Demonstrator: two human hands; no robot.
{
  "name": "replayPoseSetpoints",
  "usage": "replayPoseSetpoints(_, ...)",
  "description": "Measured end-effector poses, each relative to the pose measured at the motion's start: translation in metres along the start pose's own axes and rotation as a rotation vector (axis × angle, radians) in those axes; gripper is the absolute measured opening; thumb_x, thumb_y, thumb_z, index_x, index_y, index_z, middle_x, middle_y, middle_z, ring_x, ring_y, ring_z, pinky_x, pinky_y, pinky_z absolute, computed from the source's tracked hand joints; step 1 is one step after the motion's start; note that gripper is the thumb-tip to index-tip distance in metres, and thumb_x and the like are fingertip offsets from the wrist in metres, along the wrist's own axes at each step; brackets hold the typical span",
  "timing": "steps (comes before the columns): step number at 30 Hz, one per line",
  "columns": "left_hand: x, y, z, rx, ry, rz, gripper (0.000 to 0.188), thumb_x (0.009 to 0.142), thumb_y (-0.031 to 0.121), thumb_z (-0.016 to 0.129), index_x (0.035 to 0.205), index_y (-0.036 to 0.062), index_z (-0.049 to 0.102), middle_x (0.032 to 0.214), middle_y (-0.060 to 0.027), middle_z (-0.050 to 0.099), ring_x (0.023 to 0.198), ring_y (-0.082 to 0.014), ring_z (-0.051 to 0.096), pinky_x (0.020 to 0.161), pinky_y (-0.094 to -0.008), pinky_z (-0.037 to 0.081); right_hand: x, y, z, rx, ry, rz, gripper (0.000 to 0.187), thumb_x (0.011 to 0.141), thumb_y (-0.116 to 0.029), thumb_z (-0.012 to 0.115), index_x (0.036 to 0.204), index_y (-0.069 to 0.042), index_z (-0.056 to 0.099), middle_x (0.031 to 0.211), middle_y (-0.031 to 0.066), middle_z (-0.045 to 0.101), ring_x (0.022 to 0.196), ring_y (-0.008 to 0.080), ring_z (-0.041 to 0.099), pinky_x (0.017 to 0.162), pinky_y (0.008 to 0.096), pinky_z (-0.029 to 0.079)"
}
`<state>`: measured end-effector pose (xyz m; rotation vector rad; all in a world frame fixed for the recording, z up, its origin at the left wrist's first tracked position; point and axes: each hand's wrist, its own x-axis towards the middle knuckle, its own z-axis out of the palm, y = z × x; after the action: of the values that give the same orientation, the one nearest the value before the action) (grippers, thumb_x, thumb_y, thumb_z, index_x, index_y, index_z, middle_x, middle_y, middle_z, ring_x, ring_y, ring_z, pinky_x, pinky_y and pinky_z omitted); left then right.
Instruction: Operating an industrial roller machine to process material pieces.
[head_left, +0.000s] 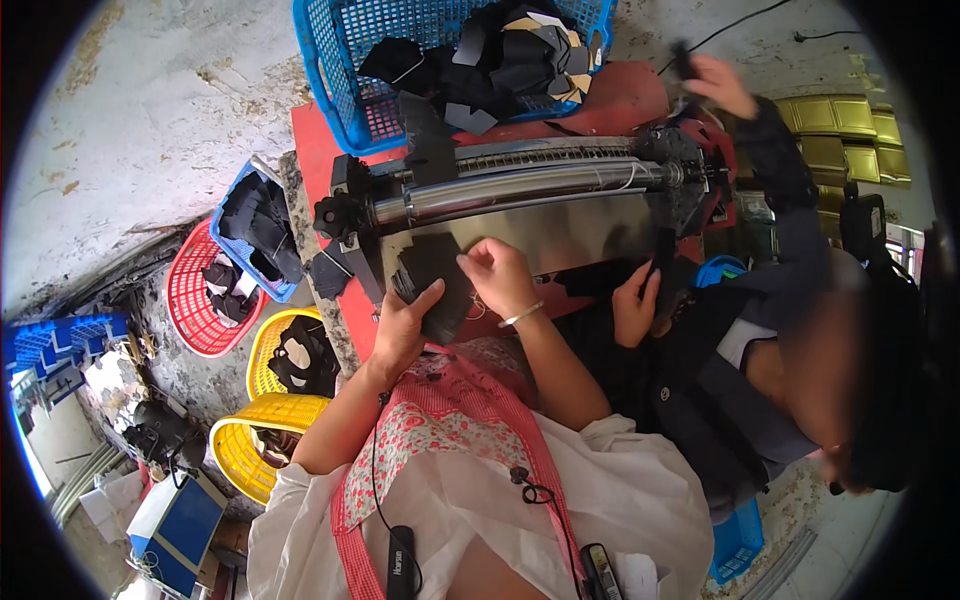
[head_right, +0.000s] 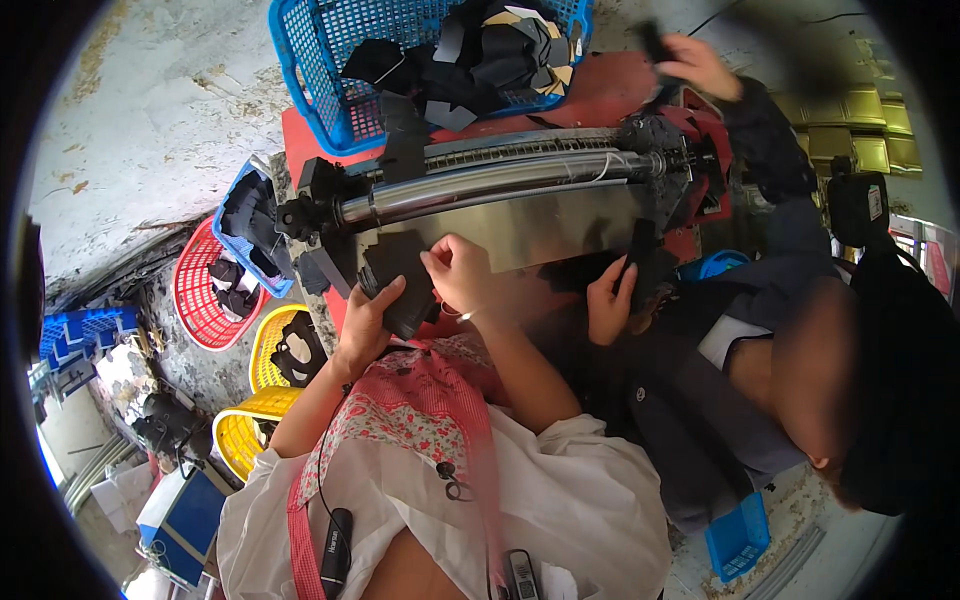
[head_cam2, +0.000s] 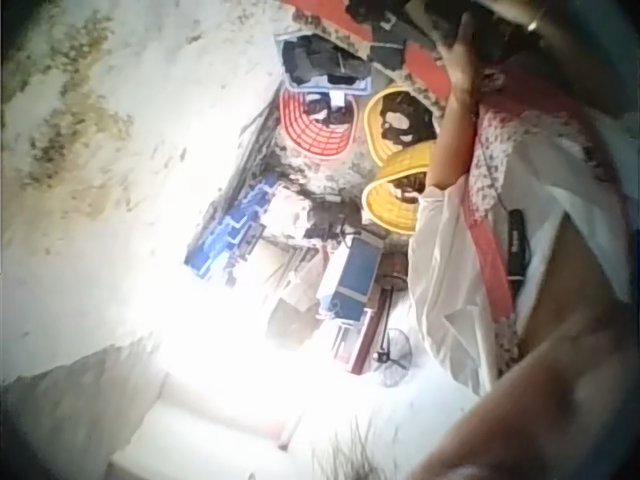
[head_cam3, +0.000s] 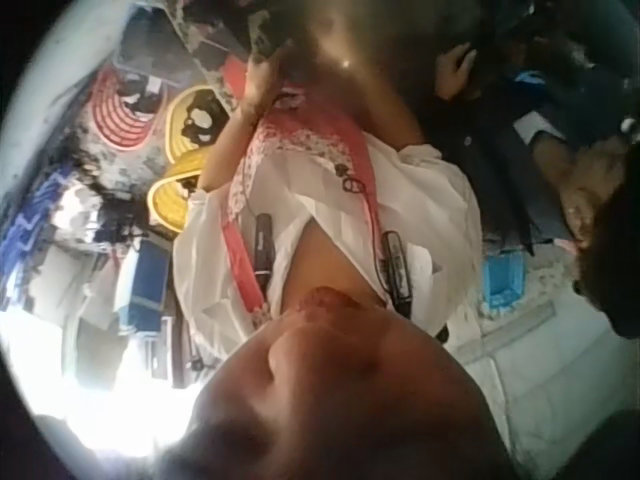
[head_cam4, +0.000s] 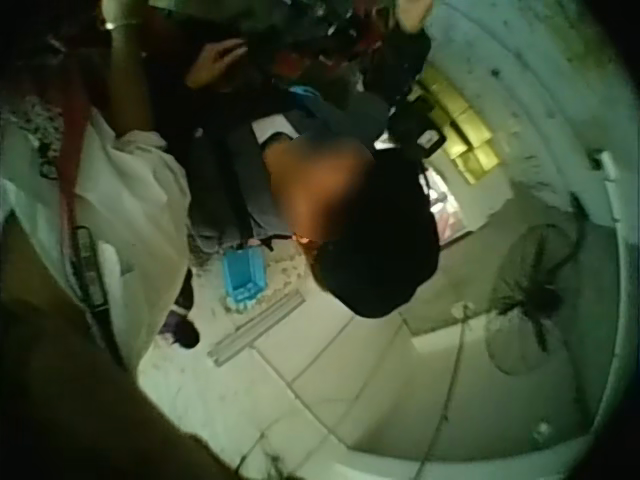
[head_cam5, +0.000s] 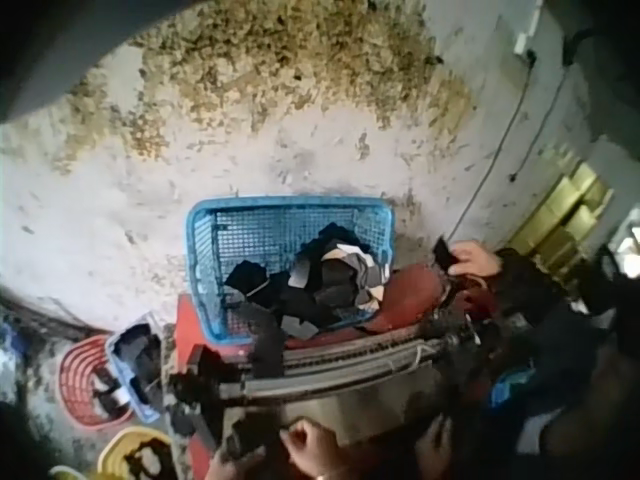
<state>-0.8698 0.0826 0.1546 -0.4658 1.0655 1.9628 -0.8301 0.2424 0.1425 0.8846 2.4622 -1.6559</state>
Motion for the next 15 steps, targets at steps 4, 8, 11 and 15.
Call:
replayPoseSetpoints(4,0.005,0.001,0.001,-0.057,-0.001,0.012,0.031,0.082,0.003,0.064,0.109,-0.0014,0.052,0.098,-0.0096,0.062,0.081,-0.0196,0.064,0.070,-0.0312,0.055,0.015,-0.003,0.015,0.014,0.259,-0.004,0.025,0.081,-0.020,0.069,0.072,0.000,0.057,0.064,0.0076,0.061,0.057,0.0138,0.059,0.056,0.0273,0.047)
replayPoseSetpoints(8,0.004,0.000,0.001,-0.025,-0.019,0.024,0.029,0.082,0.004,0.064,0.107,-0.0023,0.053,0.096,-0.0093,0.063,0.081,-0.0195,0.064,0.070,-0.0308,0.055,0.004,0.003,0.010,0.095,0.016,0.153,0.027,0.078,-0.021,0.073,0.074,0.001,0.058,0.064,0.0025,0.061,0.058,0.0085,0.057,0.052,0.0248,0.047)
replayPoseSetpoints(11,0.003,-0.001,0.002,0.046,-0.005,0.034,0.028,0.082,0.004,0.064,0.107,-0.0031,0.054,0.095,-0.0097,0.063,0.081,-0.0196,0.064,0.069,-0.0304,0.055,-0.007,0.006,0.003,0.106,0.035,0.016,0.022,0.078,-0.017,0.072,0.076,0.000,0.059,0.064,0.0007,0.061,0.055,0.0070,0.054,0.047,0.0236,0.045)
replayPoseSetpoints(15,0.004,0.000,0.006,0.019,-0.036,0.007,0.028,0.083,0.007,0.064,0.107,-0.0034,0.054,0.095,-0.0100,0.063,0.080,-0.0187,0.064,0.067,-0.0299,0.055,0.003,0.003,0.004,0.121,0.133,0.133,0.019,0.079,-0.016,0.071,0.078,-0.001,0.059,0.064,0.0012,0.061,0.055,0.0080,0.056,0.048,0.0231,0.045)
